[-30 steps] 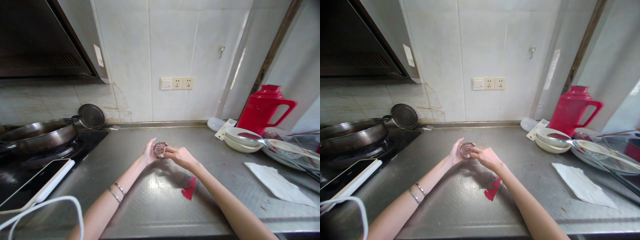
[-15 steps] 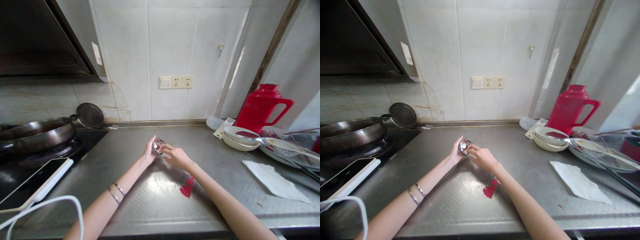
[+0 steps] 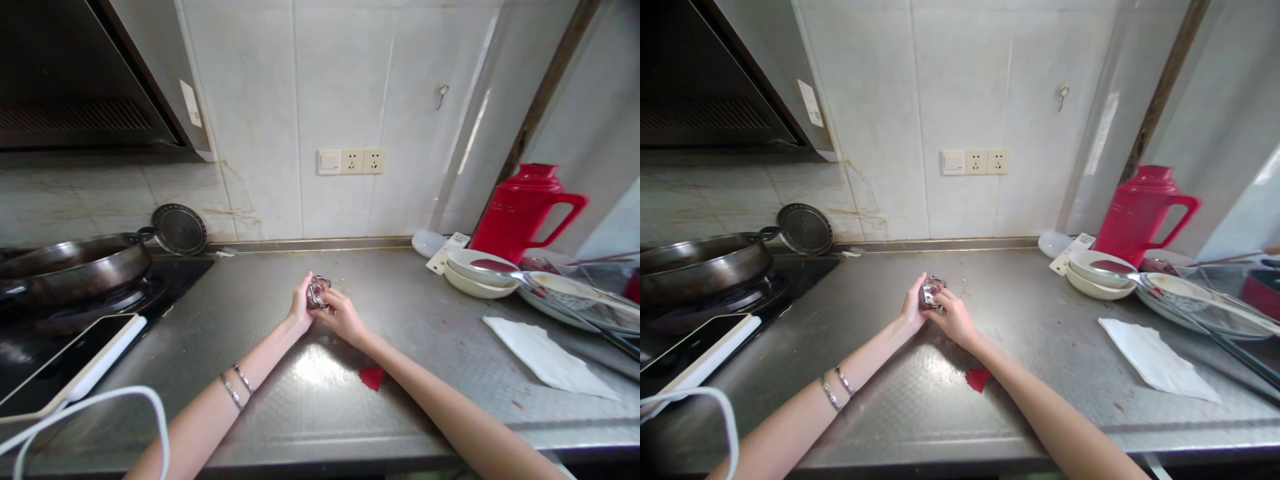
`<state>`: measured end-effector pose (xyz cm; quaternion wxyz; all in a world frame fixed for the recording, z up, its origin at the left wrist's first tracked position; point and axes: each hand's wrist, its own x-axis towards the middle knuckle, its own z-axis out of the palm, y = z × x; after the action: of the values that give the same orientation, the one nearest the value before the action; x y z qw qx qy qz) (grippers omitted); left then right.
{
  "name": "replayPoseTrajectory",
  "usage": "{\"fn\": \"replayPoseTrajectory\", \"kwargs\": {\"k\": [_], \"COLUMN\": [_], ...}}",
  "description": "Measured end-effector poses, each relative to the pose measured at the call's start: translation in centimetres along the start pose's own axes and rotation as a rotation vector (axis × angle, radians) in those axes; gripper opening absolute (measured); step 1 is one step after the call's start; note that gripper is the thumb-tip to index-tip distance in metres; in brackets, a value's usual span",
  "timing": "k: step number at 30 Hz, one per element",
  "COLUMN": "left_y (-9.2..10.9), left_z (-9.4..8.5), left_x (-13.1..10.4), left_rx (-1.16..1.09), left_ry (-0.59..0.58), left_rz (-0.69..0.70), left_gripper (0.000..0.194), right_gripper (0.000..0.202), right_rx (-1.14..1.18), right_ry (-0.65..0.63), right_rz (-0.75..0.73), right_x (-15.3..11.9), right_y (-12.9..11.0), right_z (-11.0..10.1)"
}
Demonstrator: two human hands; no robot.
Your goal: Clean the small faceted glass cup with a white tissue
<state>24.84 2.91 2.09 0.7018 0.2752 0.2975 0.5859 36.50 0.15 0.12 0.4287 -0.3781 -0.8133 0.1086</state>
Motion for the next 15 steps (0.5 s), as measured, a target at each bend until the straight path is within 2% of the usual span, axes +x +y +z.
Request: {"fn": "replayPoseTrajectory", "kwargs": {"k": [3, 6, 10, 15], "left_y": [-0.1, 0.3, 1.4, 2.3], "left_z": [0.1, -0.2, -1.2, -2.7], "left_x": [-0.1, 0.0, 0.7, 1.8], "left_rx": [-0.021, -0.063, -0.084, 0.021], "left_ry": [-0.047, -0.123, -0.255, -0.258], "left_rz": [-0.028, -0.120, -0.217, -0.333], "left_gripper": [0.031, 0.035, 0.047, 0.053], "right_gripper": [0.014, 0.020, 0.027, 0.033], "right_rx": [-0.206, -0.398, -0.518, -0.592], "right_ry": [-0.082, -0.196, -0.369, -0.511], "right_rz": [-0.048, -0.080, -0.136, -0.179], "right_x": [-0.2, -0.1, 0.6, 1.0], "right_y": [0.4, 0.5, 0.3, -0.5], "right_z": [-1.0, -2.7, -5.3, -6.5]}}
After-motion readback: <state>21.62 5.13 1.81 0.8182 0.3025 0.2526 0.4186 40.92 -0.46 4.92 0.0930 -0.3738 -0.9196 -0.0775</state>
